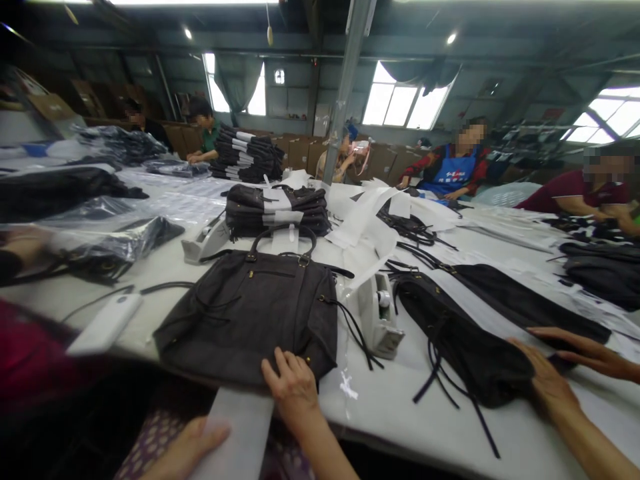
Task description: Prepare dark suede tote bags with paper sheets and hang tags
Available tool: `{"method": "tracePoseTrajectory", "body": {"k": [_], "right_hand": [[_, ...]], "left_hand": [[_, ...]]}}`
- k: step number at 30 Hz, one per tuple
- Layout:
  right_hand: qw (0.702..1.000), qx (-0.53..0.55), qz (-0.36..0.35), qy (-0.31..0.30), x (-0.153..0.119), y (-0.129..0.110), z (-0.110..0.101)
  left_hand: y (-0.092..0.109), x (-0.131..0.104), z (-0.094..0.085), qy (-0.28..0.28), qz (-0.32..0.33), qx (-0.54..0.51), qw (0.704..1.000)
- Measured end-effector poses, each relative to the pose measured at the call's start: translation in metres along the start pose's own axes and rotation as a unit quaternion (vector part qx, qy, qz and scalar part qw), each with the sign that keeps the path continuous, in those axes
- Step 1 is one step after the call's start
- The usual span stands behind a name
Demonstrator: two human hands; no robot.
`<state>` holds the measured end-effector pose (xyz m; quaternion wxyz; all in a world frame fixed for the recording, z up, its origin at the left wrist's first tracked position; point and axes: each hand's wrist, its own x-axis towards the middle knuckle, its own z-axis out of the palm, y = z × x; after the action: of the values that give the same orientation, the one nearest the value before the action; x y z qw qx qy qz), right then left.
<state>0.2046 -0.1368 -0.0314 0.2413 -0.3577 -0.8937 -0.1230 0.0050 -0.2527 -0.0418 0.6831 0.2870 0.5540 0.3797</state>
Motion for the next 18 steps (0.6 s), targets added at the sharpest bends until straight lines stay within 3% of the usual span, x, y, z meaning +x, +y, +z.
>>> {"method": "tracePoseTrajectory", "body": {"k": [6, 18], "right_hand": [[0.999, 0.015, -0.004, -0.043, 0.0007, -0.0024, -0.0026], [0.999, 0.017, 0.035, 0.016, -0.0056, -0.0057, 0.0042]], "left_hand": [[-0.0002, -0.0073, 0.0019, 0.023, -0.001, -0.037, 0.999], [-0.0027, -0.0086, 0.0017, -0.012, 0.035, -0.001, 0.999]]}}
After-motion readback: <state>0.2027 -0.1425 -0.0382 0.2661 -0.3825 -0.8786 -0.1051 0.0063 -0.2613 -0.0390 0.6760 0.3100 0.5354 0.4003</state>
